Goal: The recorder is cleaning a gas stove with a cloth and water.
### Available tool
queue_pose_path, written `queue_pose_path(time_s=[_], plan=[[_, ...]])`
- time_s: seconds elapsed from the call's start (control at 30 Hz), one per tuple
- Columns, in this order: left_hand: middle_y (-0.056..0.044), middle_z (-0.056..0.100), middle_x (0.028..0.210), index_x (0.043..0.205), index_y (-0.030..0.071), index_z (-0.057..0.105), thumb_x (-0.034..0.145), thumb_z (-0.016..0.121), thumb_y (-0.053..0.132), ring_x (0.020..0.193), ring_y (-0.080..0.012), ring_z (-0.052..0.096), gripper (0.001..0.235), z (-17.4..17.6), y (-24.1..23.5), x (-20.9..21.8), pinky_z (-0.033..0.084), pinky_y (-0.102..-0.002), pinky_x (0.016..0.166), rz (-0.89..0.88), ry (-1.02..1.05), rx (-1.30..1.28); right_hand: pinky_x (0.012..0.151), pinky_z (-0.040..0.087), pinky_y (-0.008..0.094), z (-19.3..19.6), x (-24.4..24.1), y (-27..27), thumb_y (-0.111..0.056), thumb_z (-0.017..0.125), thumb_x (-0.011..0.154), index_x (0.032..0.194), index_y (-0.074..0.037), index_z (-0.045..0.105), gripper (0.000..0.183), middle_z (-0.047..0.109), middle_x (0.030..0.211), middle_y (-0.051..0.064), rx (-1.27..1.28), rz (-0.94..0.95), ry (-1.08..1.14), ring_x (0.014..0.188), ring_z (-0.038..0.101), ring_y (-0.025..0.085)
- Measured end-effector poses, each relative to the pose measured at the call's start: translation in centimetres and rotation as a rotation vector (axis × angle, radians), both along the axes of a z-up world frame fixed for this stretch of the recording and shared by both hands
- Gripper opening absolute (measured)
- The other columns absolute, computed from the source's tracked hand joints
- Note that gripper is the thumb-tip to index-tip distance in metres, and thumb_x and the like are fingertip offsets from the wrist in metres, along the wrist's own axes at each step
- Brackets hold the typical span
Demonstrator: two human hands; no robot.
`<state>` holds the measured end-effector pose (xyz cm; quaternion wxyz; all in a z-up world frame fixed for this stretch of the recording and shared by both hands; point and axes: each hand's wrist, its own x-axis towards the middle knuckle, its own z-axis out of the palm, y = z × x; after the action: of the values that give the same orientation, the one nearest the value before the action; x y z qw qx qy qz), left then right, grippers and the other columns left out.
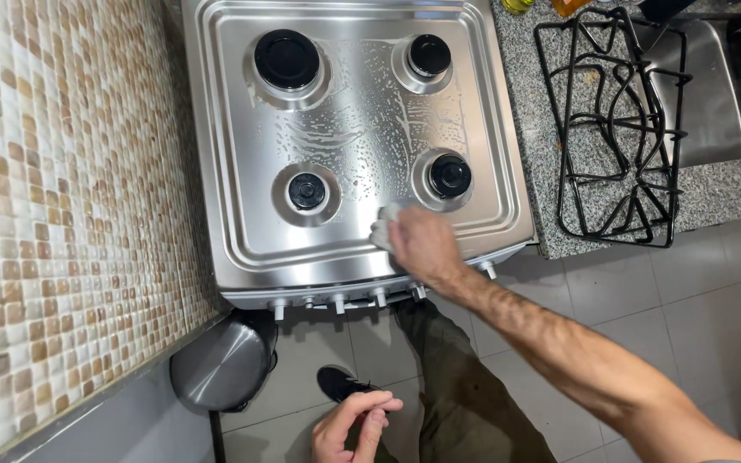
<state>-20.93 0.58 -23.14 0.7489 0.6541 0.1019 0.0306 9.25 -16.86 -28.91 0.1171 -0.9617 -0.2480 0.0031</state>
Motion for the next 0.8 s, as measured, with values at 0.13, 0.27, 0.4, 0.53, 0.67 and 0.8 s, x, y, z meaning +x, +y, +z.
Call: queue_pose_path(time_s=[0.13, 0.27, 0.4, 0.53, 0.67, 0.8], plan=[[-0.013, 0.096, 0.089, 0.102, -0.001, 0.085, 0.088, 0.071, -0.004, 0.063, -0.0120, 0.083, 0.020, -0.2, 0.3, -1.3, 0.070, -0.022, 0.060, 0.193, 0.011, -0.015, 0.038, 0.046, 0.032, 1.0, -2.8, 10.1, -0.032, 0.049, 0.117, 0.090, -0.003, 0.072, 0.046, 0.057, 0.083, 0.005, 0.259, 0.001, 0.309, 0.050, 0.046, 0.015], [-0.017, 0.094, 0.091, 0.108, -0.005, 0.082, 0.093, 0.069, -0.004, 0.063, -0.0121, 0.077, 0.020, -0.4, 1.5, -3.0, 0.066, -0.023, 0.060, 0.362, 0.122, -0.045, 0.055, 0.057, 0.030, 4.6, -5.9, 10.8, -0.031, 0.065, 0.104, 0.120, 0.005, 0.078, 0.041, 0.075, 0.089, 0.010, 1.059, -0.309, 0.889, 0.067, 0.067, 0.015], [-0.021, 0.092, 0.095, 0.115, -0.006, 0.079, 0.098, 0.067, -0.002, 0.068, -0.0143, 0.076, 0.021, -1.2, 2.4, -3.7, 0.067, -0.026, 0.063, 0.390, 0.122, -0.092, 0.047, 0.051, 0.030, 9.2, -5.3, 3.7, -0.026, 0.056, 0.118, 0.137, -0.010, 0.066, 0.027, 0.082, 0.104, 0.028, 1.941, -0.175, 1.485, 0.059, 0.057, 0.010], [-0.022, 0.093, 0.093, 0.112, -0.007, 0.081, 0.095, 0.069, -0.003, 0.061, -0.0148, 0.076, 0.021, -5.1, 1.5, -5.0, 0.068, -0.028, 0.058, 0.410, 0.167, -0.127, 0.049, 0.051, 0.030, 11.3, -0.9, -0.9, -0.026, 0.056, 0.118, 0.136, -0.010, 0.066, 0.027, 0.081, 0.104, 0.027, 1.892, -0.162, 1.434, 0.061, 0.058, 0.010], [-0.023, 0.093, 0.101, 0.125, -0.007, 0.073, 0.100, 0.067, 0.005, 0.067, -0.0159, 0.081, 0.028, -8.4, 1.4, -5.5, 0.073, -0.029, 0.061, 0.255, 0.125, -0.168, 0.053, 0.052, 0.030, 12.9, 6.5, -3.2, -0.025, 0.055, 0.118, 0.135, -0.009, 0.067, 0.026, 0.079, 0.105, 0.024, 1.789, -0.168, 1.334, 0.065, 0.058, 0.010], [-0.018, 0.093, 0.102, 0.126, -0.005, 0.072, 0.102, 0.066, 0.009, 0.066, -0.0139, 0.078, 0.028, -8.5, 1.2, -4.7, 0.071, -0.028, 0.063, 0.273, 0.085, -0.139, 0.057, 0.052, 0.030, 13.6, 14.0, -2.1, -0.024, 0.054, 0.117, 0.133, -0.008, 0.067, 0.026, 0.077, 0.105, 0.021, 1.652, -0.170, 1.279, 0.069, 0.059, 0.010]])
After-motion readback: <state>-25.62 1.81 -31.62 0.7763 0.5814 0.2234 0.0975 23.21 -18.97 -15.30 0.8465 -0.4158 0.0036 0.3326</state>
